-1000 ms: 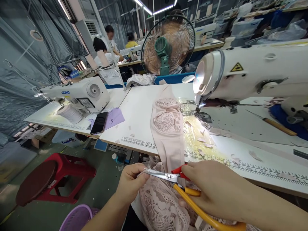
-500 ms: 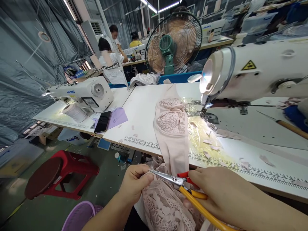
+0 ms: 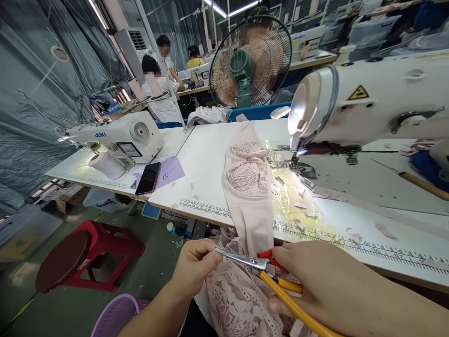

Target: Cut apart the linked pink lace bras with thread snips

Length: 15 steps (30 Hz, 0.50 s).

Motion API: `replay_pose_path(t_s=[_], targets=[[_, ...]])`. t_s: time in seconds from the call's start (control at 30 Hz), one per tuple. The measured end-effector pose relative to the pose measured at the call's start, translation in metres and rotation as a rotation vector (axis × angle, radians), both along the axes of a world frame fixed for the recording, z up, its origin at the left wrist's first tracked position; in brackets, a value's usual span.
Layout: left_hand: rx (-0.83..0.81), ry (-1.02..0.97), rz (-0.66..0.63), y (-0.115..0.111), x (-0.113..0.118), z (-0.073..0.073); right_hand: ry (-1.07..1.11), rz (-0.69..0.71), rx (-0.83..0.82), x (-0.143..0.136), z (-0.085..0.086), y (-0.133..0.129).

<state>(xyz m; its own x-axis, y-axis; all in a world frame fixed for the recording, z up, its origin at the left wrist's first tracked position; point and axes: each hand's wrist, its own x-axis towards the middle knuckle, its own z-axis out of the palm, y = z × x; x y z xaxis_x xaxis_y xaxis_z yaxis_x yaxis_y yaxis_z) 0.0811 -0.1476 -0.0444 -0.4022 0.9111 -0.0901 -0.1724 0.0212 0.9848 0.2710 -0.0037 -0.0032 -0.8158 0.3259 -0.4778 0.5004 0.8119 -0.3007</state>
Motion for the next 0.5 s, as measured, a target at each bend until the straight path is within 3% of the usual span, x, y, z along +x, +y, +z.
replay_pose_path(t_s=[0.5], targets=[[-0.027,-0.026,-0.002,0.0011,0.0022,0.0026,0.028,-0.012,-0.007,0.0006,-0.0054,-0.0001]])
